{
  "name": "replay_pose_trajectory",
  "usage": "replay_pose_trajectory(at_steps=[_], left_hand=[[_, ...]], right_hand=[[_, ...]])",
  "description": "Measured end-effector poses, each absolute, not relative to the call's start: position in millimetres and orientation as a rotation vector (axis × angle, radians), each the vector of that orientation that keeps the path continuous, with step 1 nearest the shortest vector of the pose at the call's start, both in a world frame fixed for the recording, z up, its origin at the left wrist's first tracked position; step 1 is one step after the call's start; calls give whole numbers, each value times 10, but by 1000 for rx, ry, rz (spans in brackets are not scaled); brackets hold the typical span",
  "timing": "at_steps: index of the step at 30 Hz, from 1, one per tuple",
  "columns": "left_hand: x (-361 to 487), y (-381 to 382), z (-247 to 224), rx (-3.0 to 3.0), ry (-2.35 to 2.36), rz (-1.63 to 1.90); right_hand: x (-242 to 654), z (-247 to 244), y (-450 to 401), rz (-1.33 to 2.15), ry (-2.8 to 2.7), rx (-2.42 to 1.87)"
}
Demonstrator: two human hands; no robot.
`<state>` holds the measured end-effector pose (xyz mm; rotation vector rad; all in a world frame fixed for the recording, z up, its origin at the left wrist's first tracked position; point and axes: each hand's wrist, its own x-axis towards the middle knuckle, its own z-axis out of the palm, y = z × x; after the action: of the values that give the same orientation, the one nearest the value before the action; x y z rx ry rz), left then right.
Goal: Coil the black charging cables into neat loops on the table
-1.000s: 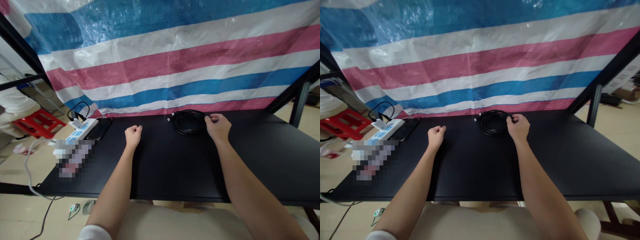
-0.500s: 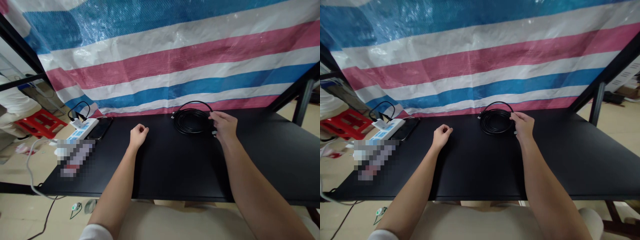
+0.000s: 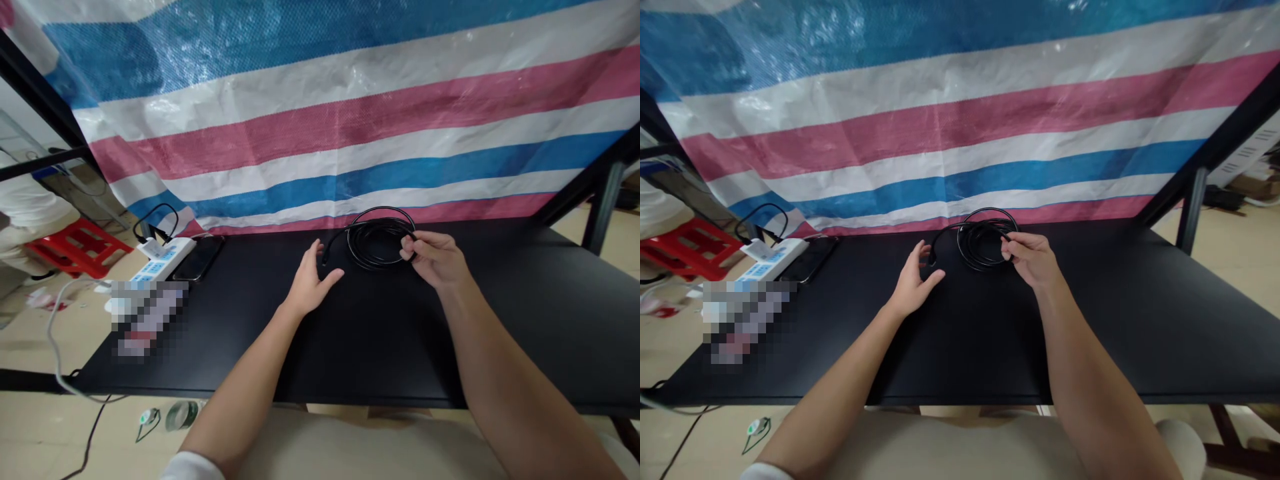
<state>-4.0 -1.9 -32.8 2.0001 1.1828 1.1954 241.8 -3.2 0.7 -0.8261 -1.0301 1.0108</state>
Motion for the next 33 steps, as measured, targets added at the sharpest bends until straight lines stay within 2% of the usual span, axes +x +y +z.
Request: replay_pose_trajectory(at_steps=[5,11,17,22,26,33], left_hand=[[16,-64,-226,1843,1186,1122],[-77,37,-140,1276,1267,1405],[-341,117,61,720,1097,1565],[-556,155,121,468,1008,1616],[-665,189,99,417,968,1588],[-718,239,61,356,1026,1594]], right_hand=[[2327,10,-38,1086,-1097,-844],[2451,41,-56,1012,-1138,-854],[2631,11,17,752,-915,-943],[2664,-171,167,288,-813,-1363],[2685,-339,231,51,-1067,-1623],[2672,-495,245,-146,-1554,-1628]])
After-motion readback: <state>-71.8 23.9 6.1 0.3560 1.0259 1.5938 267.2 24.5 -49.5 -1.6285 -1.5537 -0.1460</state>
